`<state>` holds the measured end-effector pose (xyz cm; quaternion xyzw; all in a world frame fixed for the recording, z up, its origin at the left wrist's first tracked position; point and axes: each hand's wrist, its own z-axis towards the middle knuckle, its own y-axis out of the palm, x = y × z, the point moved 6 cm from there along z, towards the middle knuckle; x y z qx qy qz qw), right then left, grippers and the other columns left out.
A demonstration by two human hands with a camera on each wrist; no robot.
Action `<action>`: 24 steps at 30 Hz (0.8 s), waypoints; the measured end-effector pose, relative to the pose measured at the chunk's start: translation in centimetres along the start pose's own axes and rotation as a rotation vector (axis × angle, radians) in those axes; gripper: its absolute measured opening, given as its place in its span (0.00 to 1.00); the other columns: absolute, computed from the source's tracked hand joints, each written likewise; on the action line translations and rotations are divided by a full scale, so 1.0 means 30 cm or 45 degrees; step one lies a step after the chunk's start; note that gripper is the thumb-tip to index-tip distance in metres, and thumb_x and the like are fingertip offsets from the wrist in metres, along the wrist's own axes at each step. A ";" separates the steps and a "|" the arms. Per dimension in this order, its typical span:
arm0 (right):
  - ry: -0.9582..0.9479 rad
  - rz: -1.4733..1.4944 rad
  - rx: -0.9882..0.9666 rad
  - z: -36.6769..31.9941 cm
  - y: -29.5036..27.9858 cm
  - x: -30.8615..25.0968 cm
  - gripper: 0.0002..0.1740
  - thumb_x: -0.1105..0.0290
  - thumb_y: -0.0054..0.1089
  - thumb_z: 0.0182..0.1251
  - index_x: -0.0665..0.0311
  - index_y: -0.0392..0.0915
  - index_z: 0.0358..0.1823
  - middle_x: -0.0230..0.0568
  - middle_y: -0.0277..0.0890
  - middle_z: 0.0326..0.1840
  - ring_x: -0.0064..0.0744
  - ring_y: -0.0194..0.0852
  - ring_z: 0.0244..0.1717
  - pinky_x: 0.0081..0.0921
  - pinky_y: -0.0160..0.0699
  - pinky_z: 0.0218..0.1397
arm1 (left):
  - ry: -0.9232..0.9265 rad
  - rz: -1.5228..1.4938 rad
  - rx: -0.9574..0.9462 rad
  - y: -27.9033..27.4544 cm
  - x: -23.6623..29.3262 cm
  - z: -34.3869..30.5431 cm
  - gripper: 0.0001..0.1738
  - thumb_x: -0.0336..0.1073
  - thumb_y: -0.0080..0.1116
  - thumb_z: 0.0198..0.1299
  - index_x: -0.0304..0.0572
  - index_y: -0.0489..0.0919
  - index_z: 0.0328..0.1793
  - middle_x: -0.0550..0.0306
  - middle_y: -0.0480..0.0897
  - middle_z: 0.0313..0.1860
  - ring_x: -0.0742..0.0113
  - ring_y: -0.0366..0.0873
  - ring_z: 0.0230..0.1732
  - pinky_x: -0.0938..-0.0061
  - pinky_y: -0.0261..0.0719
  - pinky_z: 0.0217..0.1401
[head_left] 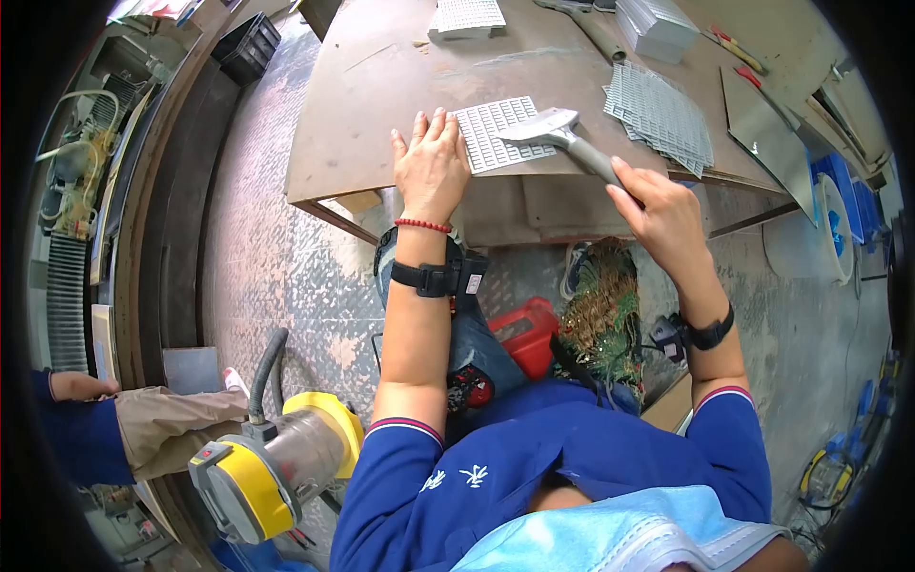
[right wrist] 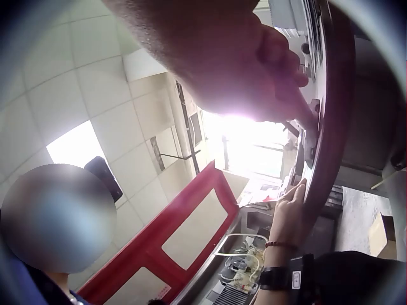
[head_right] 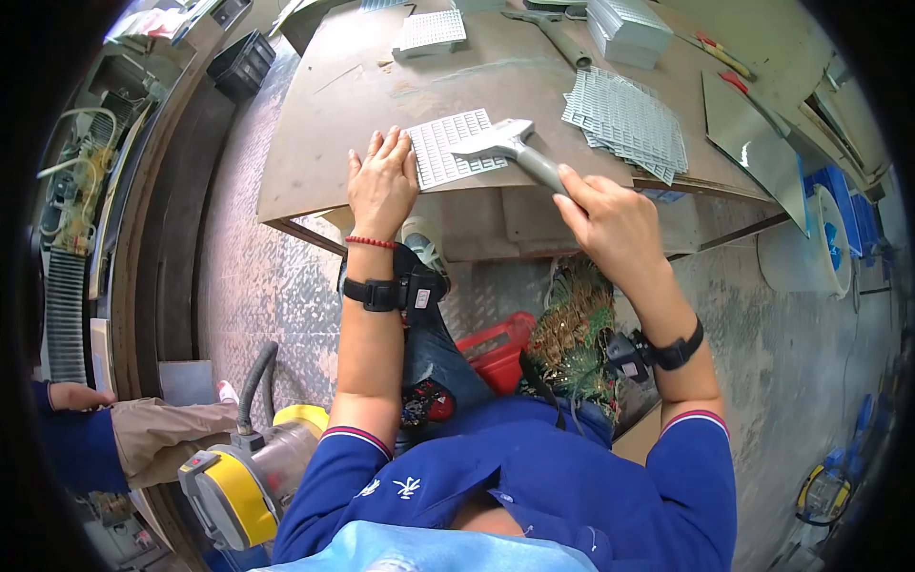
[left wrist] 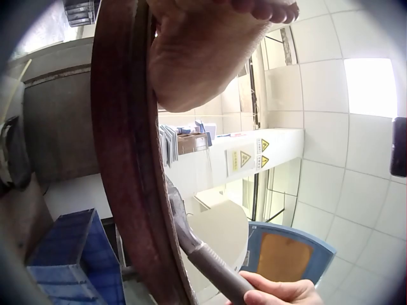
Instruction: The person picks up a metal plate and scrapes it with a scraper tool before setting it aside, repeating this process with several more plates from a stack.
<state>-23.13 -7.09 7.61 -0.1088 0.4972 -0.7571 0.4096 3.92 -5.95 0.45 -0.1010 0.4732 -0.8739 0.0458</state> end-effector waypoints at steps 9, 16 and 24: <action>-0.009 0.008 0.004 0.002 0.009 0.005 0.17 0.63 0.63 0.66 0.59 0.82 0.54 0.41 0.82 0.33 0.42 0.81 0.29 0.36 0.78 0.31 | -0.005 -0.013 -0.003 -0.007 -0.005 0.003 0.19 0.41 0.51 0.68 0.47 0.81 0.62 0.56 0.78 0.67 0.56 0.71 0.71 0.45 0.60 0.75; -0.025 -0.039 0.032 0.038 0.042 -0.005 0.18 0.62 0.63 0.65 0.59 0.81 0.55 0.40 0.81 0.31 0.42 0.81 0.28 0.36 0.78 0.31 | 0.004 0.003 0.016 -0.001 -0.006 0.000 0.19 0.41 0.51 0.68 0.48 0.81 0.61 0.56 0.79 0.66 0.56 0.72 0.71 0.45 0.60 0.74; -0.011 -0.037 0.022 0.033 0.042 0.000 0.18 0.62 0.63 0.65 0.59 0.82 0.54 0.40 0.80 0.29 0.42 0.80 0.27 0.36 0.78 0.31 | -0.011 -0.020 0.017 -0.006 -0.003 0.001 0.19 0.41 0.51 0.68 0.48 0.81 0.61 0.56 0.79 0.66 0.56 0.71 0.71 0.45 0.60 0.75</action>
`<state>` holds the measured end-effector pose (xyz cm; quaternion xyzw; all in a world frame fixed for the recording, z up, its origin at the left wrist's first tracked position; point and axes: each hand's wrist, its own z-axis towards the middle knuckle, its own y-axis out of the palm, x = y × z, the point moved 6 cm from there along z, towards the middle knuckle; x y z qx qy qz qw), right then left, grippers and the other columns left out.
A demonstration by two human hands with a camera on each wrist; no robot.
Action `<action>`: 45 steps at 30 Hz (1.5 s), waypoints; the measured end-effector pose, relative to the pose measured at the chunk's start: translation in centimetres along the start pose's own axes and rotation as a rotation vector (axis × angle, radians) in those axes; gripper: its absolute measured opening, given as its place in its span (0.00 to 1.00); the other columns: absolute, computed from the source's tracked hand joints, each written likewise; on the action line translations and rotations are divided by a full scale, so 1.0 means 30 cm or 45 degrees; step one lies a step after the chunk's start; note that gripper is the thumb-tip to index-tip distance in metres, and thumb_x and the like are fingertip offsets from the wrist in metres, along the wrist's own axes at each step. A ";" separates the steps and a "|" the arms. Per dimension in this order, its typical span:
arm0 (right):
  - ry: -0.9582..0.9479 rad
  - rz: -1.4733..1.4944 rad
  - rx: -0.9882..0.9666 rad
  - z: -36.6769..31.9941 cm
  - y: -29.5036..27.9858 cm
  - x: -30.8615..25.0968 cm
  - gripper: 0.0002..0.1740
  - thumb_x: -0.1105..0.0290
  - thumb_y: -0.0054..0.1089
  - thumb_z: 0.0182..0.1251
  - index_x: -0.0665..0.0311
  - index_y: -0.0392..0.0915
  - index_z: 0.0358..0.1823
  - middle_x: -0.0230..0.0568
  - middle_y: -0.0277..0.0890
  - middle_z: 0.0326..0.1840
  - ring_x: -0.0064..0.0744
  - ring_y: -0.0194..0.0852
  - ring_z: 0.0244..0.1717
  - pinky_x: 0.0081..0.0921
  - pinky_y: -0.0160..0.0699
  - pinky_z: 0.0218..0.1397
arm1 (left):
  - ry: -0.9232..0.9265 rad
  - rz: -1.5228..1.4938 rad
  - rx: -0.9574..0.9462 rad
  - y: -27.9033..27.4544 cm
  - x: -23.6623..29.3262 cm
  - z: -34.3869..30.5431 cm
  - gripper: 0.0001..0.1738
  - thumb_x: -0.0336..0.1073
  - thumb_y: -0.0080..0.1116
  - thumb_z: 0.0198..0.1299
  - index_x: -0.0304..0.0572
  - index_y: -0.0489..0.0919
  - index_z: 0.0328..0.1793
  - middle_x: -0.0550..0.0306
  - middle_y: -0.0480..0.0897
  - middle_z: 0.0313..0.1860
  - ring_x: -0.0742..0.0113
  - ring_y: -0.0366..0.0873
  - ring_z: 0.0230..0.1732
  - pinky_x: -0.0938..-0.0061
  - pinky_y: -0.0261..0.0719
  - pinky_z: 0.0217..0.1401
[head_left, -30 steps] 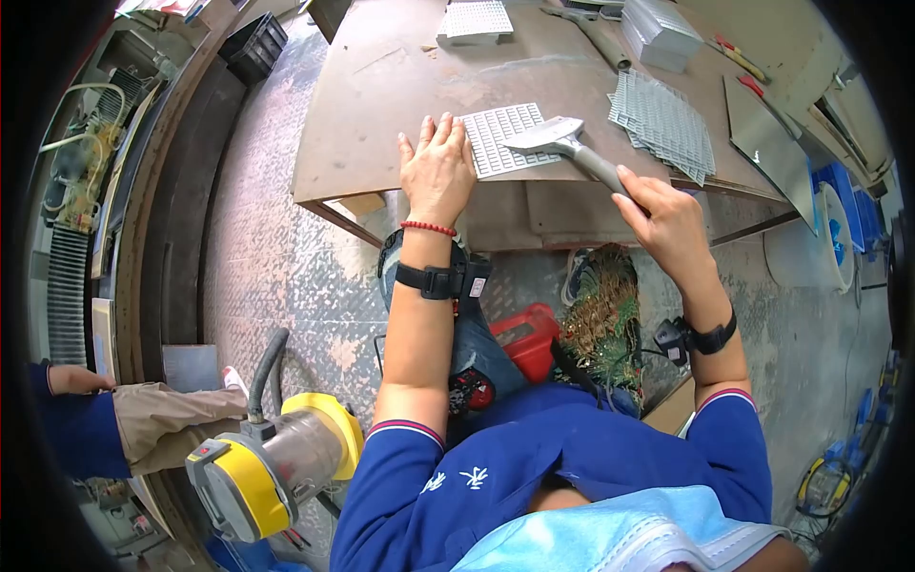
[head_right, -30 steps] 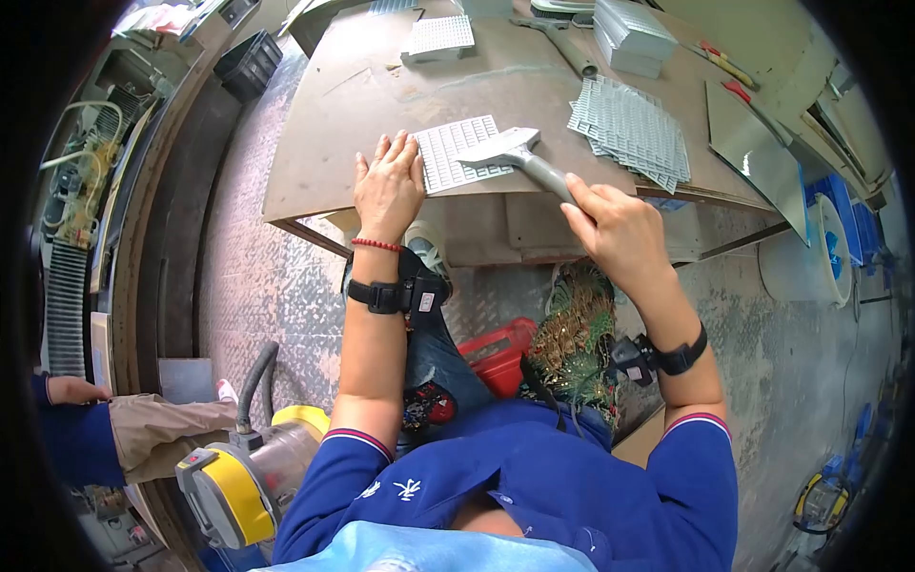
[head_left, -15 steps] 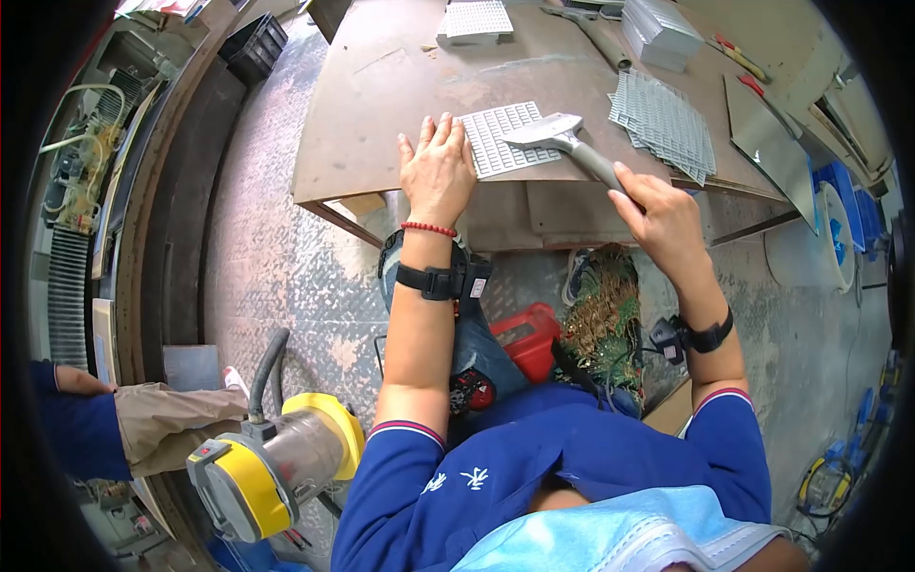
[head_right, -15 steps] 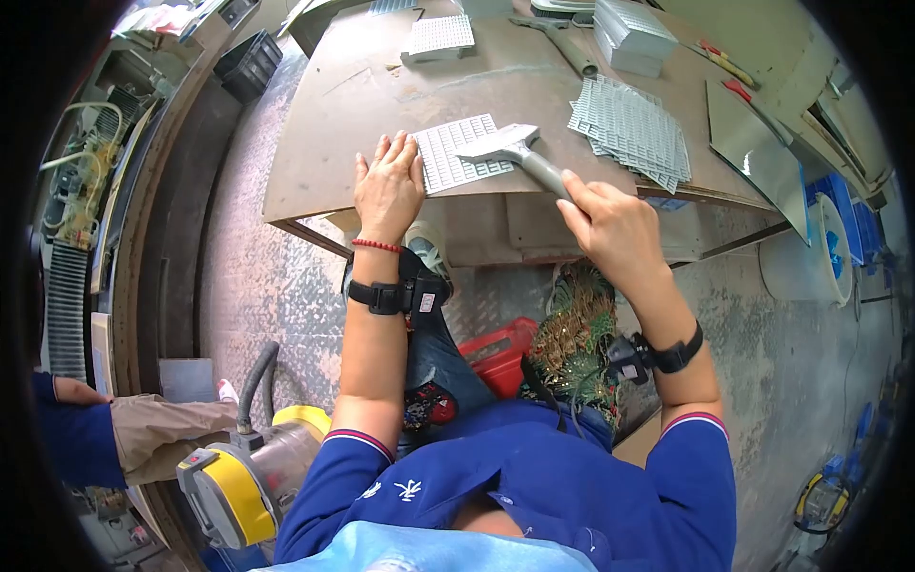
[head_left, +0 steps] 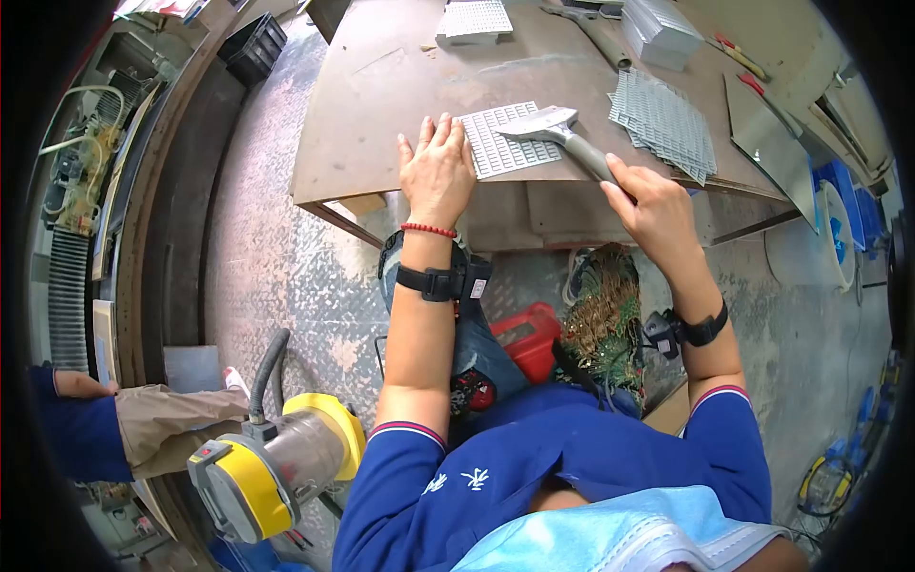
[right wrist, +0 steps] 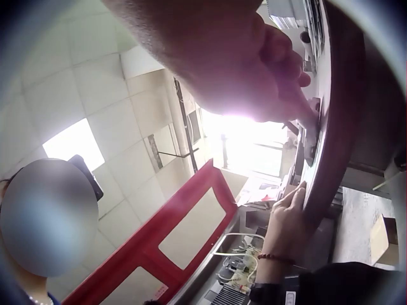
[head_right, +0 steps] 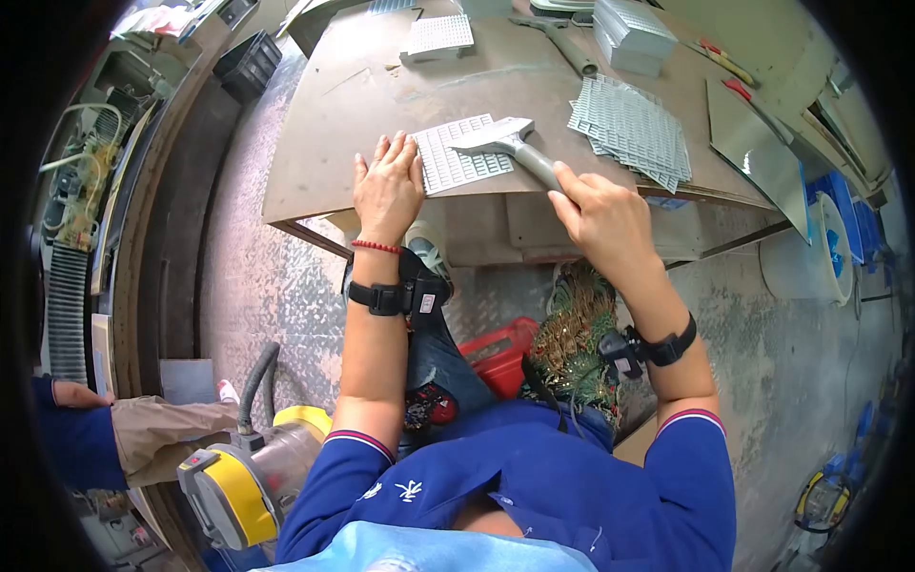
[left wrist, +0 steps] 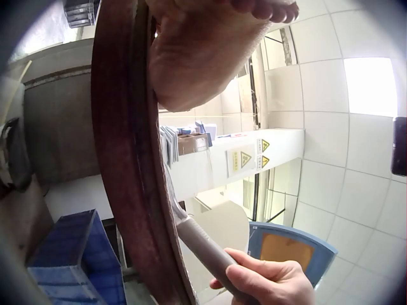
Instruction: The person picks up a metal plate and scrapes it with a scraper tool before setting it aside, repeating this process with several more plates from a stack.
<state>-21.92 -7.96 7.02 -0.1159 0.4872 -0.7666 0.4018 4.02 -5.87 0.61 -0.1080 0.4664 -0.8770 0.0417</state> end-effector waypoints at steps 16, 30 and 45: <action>0.039 -0.024 0.010 -0.008 0.016 -0.011 0.18 0.61 0.62 0.66 0.57 0.80 0.56 0.41 0.81 0.30 0.43 0.81 0.27 0.36 0.78 0.29 | -0.020 0.020 -0.023 -0.002 -0.001 -0.002 0.19 0.42 0.50 0.69 0.50 0.81 0.62 0.59 0.78 0.67 0.57 0.71 0.71 0.46 0.59 0.75; 0.103 0.153 0.021 0.104 0.016 0.044 0.17 0.61 0.64 0.63 0.59 0.84 0.51 0.46 0.83 0.32 0.47 0.82 0.31 0.38 0.78 0.34 | 0.002 -0.026 0.027 -0.001 -0.001 -0.010 0.18 0.41 0.52 0.67 0.49 0.81 0.60 0.59 0.79 0.66 0.56 0.71 0.71 0.44 0.60 0.74; 0.067 0.169 0.017 -0.147 -0.097 -0.058 0.19 0.70 0.69 0.60 0.61 0.84 0.54 0.40 0.83 0.40 0.38 0.81 0.28 0.29 0.79 0.31 | 0.007 -0.028 0.049 0.002 -0.007 -0.011 0.17 0.42 0.54 0.67 0.52 0.82 0.59 0.60 0.80 0.65 0.56 0.72 0.70 0.46 0.60 0.75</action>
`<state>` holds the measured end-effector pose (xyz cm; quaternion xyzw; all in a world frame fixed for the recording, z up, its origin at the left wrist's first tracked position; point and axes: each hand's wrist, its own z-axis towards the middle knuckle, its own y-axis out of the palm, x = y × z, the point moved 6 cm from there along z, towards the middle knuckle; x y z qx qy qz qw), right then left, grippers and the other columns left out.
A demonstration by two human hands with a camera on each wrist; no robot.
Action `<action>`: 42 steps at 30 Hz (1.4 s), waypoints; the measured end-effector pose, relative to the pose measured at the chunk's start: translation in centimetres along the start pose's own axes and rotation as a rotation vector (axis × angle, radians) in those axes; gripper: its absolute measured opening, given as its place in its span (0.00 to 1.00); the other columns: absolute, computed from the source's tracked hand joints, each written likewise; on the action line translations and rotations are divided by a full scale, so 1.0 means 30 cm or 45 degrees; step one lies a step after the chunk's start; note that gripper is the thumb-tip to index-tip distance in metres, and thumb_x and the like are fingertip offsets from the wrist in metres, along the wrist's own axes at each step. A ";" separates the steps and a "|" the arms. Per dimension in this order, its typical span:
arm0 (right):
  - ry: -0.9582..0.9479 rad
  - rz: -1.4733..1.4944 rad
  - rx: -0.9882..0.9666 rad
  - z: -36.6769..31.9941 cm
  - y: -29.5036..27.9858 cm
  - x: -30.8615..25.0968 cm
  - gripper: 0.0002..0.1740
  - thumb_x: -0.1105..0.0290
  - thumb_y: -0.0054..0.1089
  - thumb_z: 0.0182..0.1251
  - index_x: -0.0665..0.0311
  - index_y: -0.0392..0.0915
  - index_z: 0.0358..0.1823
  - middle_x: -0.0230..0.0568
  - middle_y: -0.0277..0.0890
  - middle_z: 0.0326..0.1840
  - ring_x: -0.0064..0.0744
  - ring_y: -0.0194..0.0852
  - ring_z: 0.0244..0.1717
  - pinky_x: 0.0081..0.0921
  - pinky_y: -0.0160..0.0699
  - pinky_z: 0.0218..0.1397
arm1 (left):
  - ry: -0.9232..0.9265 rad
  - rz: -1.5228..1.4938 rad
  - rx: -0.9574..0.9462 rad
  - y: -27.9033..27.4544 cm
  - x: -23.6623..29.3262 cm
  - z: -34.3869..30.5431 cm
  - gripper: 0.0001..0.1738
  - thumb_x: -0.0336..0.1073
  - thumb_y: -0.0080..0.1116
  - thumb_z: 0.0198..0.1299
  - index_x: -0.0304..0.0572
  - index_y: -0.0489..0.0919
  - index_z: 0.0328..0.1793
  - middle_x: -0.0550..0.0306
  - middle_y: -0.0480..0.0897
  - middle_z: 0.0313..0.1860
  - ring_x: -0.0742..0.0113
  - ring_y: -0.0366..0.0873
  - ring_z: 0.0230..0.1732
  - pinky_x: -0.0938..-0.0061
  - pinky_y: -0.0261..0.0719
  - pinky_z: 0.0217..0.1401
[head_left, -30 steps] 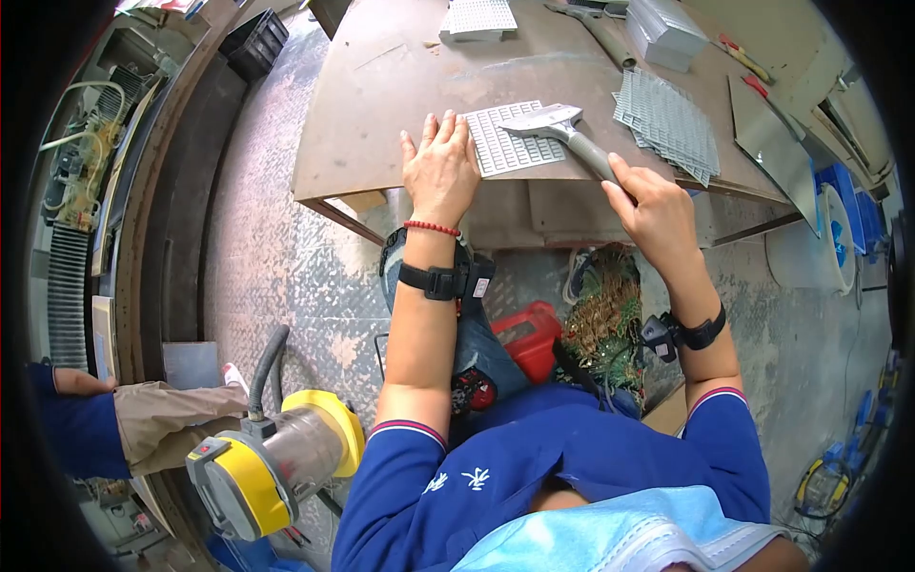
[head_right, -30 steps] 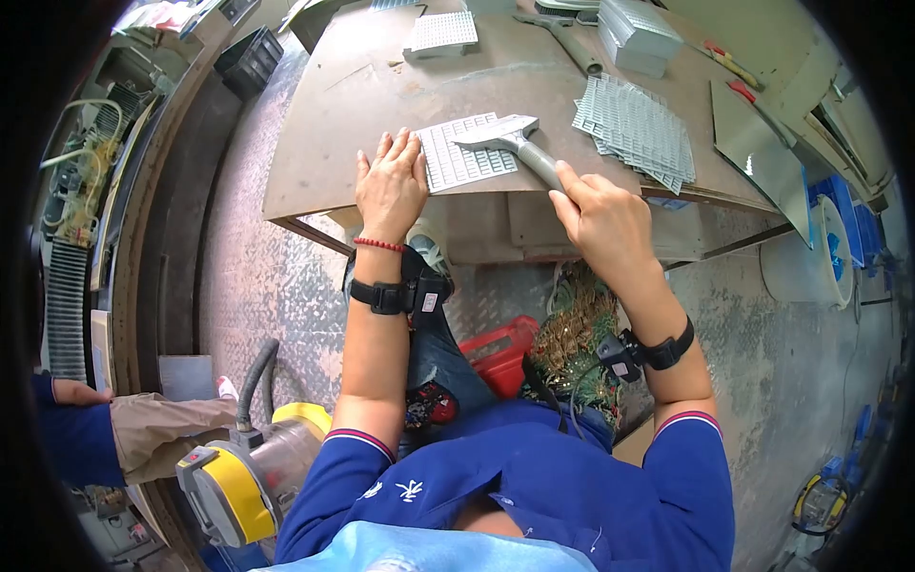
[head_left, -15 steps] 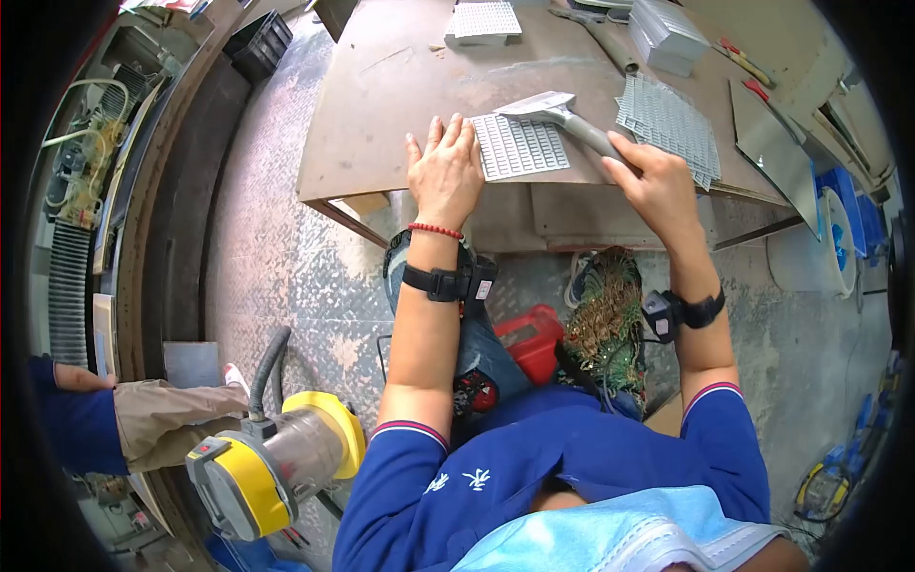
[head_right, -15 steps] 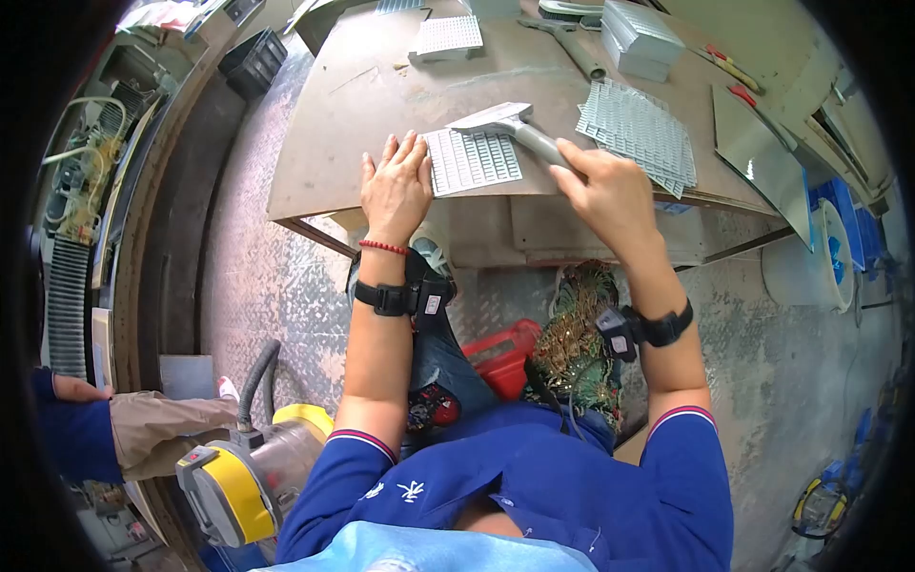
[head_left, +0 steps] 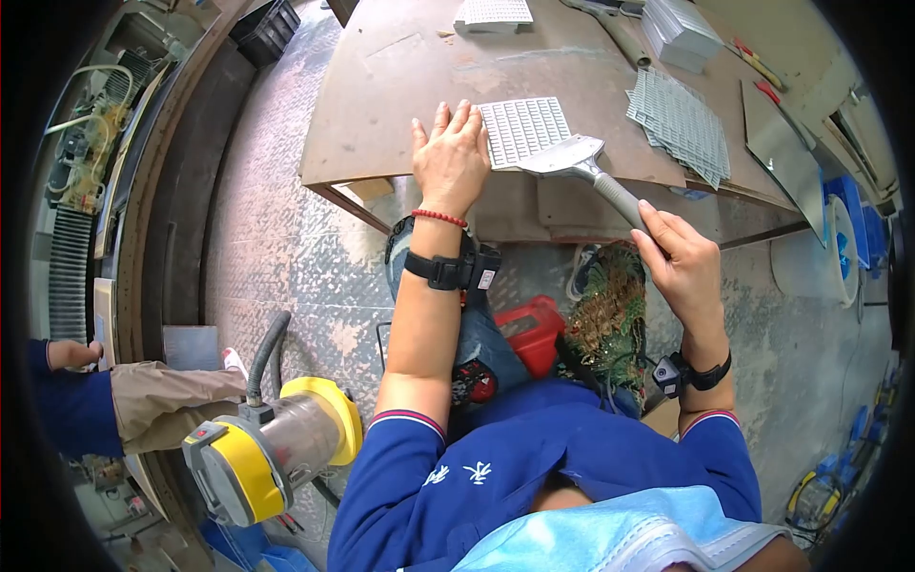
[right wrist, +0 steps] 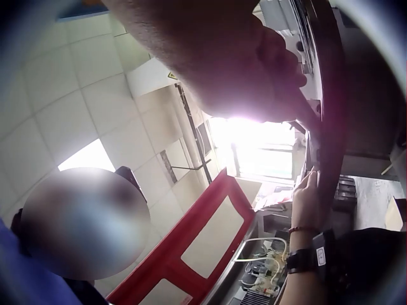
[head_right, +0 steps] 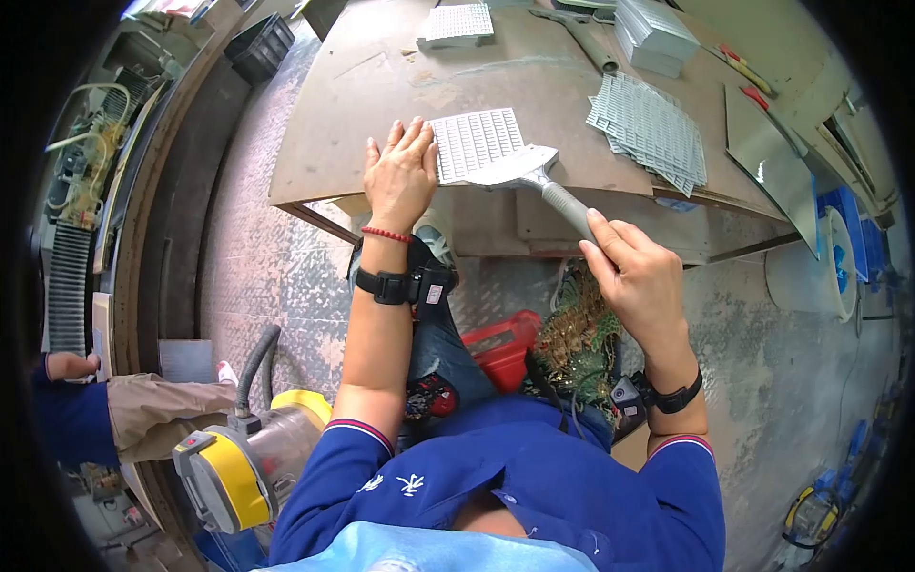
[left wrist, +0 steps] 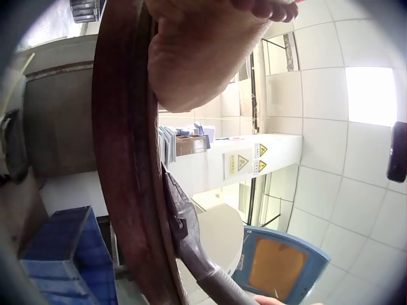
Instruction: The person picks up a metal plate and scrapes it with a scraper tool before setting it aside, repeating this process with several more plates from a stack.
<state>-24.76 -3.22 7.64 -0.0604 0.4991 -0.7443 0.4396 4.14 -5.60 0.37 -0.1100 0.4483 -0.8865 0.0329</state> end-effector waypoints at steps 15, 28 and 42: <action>-0.016 -0.130 -0.035 0.116 0.080 0.005 0.18 0.64 0.64 0.65 0.61 0.83 0.54 0.42 0.83 0.36 0.42 0.82 0.29 0.34 0.79 0.32 | 0.004 -0.009 -0.038 -0.004 0.005 0.003 0.17 0.42 0.53 0.68 0.51 0.81 0.59 0.60 0.79 0.66 0.56 0.72 0.70 0.45 0.60 0.75; -0.034 -0.113 -0.016 0.111 0.071 0.008 0.17 0.62 0.64 0.65 0.59 0.83 0.53 0.41 0.82 0.33 0.42 0.81 0.27 0.34 0.78 0.30 | -0.006 0.038 -0.044 -0.005 0.005 0.006 0.18 0.43 0.51 0.68 0.50 0.82 0.60 0.60 0.79 0.66 0.57 0.72 0.71 0.45 0.59 0.75; -0.090 -0.173 -0.015 0.178 0.116 0.026 0.19 0.62 0.63 0.65 0.58 0.81 0.55 0.41 0.80 0.30 0.44 0.79 0.26 0.37 0.76 0.29 | -0.015 -0.005 -0.031 -0.006 0.008 0.004 0.17 0.42 0.52 0.68 0.51 0.82 0.59 0.60 0.79 0.66 0.57 0.71 0.71 0.45 0.60 0.75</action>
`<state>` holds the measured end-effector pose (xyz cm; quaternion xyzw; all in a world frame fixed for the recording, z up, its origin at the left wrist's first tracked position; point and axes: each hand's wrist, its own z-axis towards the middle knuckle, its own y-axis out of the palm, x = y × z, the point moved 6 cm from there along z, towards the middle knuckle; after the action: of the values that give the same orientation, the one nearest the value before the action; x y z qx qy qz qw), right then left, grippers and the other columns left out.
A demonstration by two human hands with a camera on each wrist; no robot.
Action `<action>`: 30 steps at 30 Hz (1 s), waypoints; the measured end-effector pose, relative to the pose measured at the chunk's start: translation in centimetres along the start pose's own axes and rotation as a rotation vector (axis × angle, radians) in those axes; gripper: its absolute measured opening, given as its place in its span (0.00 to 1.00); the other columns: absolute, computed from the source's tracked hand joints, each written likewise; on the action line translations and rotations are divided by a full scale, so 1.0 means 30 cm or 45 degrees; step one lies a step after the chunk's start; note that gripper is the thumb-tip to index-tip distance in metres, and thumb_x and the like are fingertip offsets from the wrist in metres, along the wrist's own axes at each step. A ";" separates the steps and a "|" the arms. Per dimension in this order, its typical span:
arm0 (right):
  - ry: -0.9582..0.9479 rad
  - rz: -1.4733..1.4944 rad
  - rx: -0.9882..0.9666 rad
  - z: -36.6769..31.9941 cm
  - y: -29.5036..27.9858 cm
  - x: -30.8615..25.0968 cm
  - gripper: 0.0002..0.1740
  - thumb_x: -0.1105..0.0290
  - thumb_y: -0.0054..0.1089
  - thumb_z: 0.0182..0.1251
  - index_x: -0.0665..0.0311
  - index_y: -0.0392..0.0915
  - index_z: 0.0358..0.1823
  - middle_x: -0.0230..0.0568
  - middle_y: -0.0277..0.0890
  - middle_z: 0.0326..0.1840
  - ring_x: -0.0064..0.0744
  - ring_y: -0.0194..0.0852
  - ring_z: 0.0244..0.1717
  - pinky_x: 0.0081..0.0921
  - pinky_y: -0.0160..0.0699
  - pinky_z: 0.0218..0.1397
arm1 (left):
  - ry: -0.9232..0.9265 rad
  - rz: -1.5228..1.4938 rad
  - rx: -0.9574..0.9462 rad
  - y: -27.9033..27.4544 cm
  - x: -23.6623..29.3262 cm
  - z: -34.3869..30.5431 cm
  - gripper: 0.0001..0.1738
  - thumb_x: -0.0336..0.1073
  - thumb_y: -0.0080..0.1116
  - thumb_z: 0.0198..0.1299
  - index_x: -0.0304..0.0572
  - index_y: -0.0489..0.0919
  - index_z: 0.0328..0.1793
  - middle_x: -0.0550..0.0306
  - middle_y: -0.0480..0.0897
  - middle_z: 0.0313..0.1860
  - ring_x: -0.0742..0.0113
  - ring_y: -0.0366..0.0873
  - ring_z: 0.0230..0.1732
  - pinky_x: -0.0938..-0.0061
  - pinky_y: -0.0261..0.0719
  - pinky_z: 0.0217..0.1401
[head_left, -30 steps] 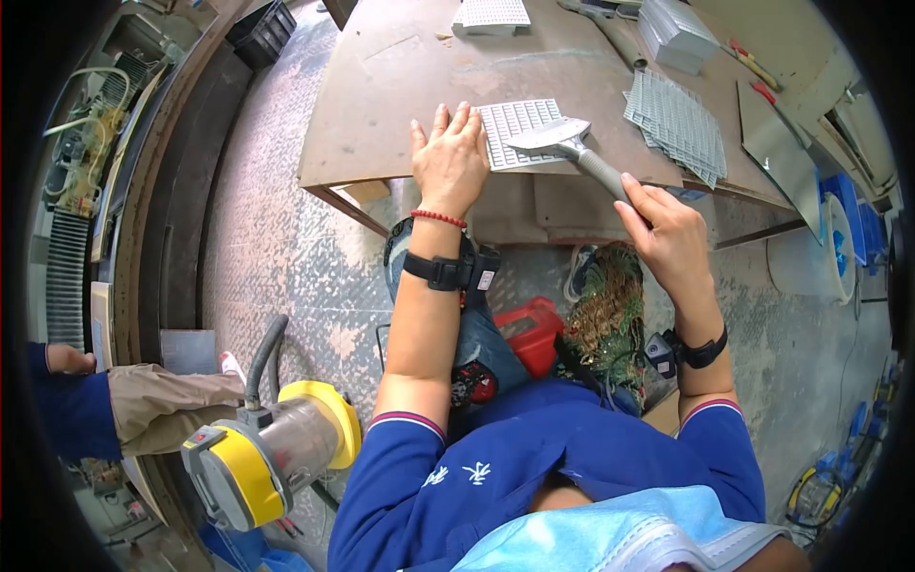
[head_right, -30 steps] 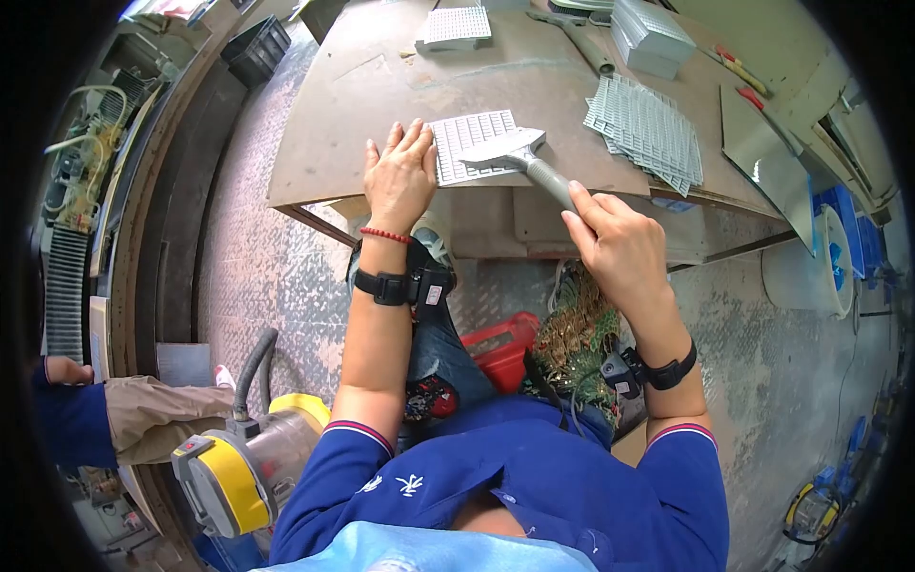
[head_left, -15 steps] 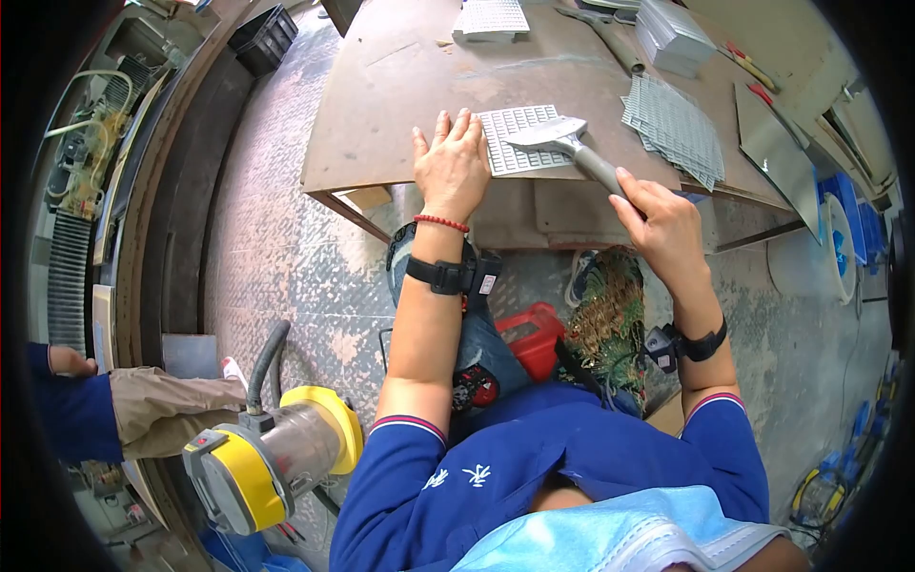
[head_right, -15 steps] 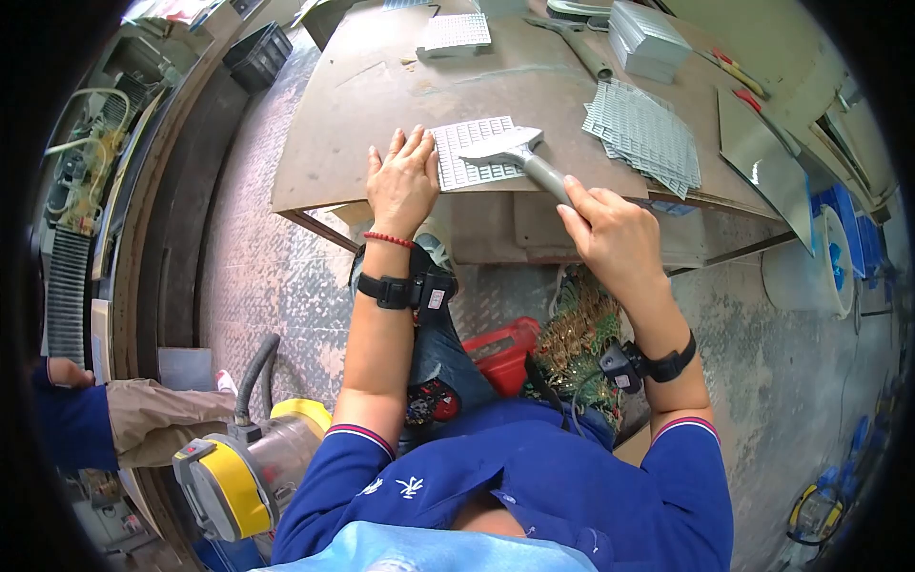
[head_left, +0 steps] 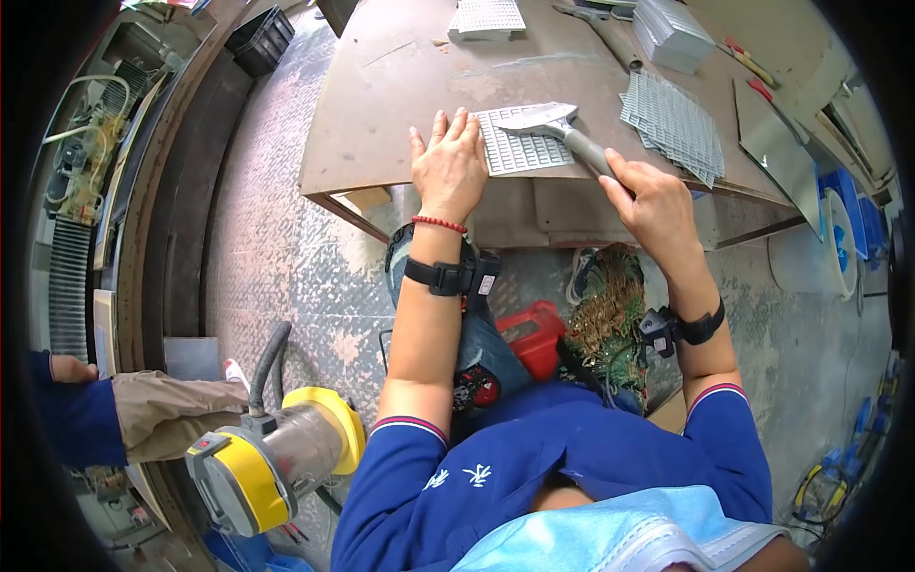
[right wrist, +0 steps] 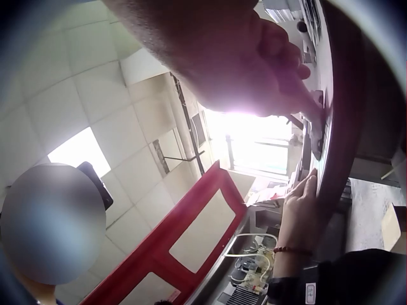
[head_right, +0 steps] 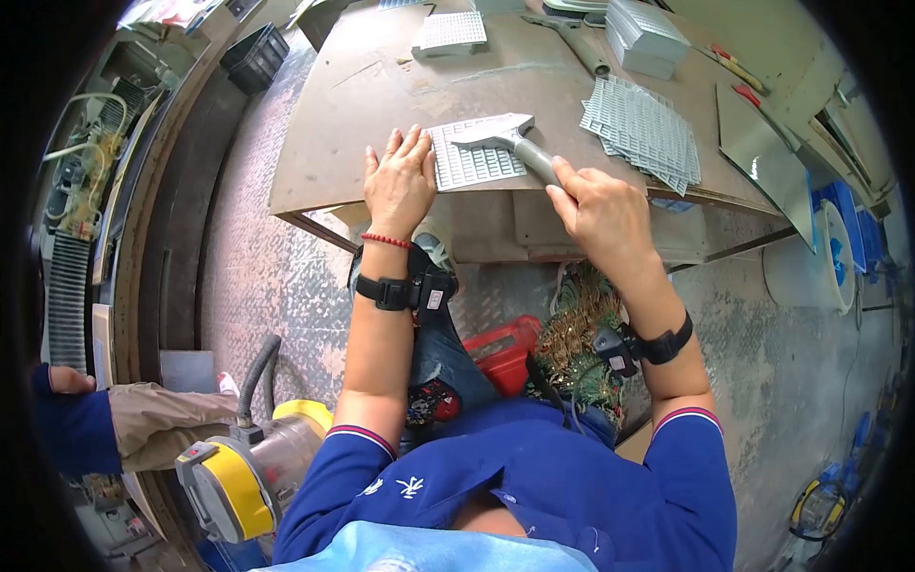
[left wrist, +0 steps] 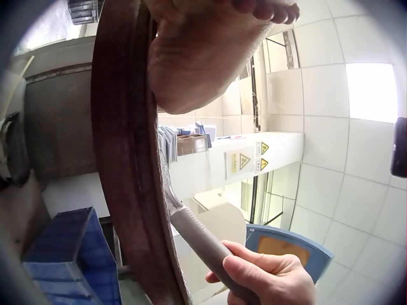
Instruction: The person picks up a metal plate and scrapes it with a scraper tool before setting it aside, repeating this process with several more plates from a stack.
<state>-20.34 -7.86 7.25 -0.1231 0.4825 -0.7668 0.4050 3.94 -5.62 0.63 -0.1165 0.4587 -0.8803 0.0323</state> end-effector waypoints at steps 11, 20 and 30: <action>0.088 -0.037 -0.043 0.049 0.021 -0.011 0.17 0.64 0.64 0.65 0.61 0.82 0.53 0.44 0.82 0.34 0.45 0.80 0.29 0.36 0.77 0.32 | 0.010 0.010 0.001 0.007 -0.002 0.001 0.17 0.42 0.52 0.68 0.51 0.82 0.59 0.61 0.79 0.66 0.57 0.72 0.71 0.44 0.60 0.75; 0.061 -0.005 0.025 -0.005 -0.008 -0.017 0.16 0.61 0.62 0.66 0.57 0.81 0.53 0.41 0.80 0.28 0.43 0.80 0.27 0.37 0.77 0.30 | 0.003 0.010 -0.002 0.000 0.001 -0.001 0.18 0.42 0.51 0.68 0.51 0.82 0.60 0.61 0.79 0.66 0.58 0.72 0.71 0.45 0.59 0.75; 0.041 0.046 0.078 0.104 0.064 0.026 0.15 0.61 0.62 0.65 0.57 0.82 0.51 0.42 0.81 0.29 0.45 0.81 0.29 0.38 0.77 0.31 | 0.022 0.002 -0.001 0.008 -0.001 -0.006 0.17 0.42 0.52 0.68 0.50 0.82 0.60 0.60 0.79 0.66 0.57 0.71 0.71 0.45 0.58 0.75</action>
<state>-18.06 -10.83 7.06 -0.0893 0.4674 -0.7757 0.4145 3.92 -5.60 0.33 -0.1087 0.4594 -0.8811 0.0289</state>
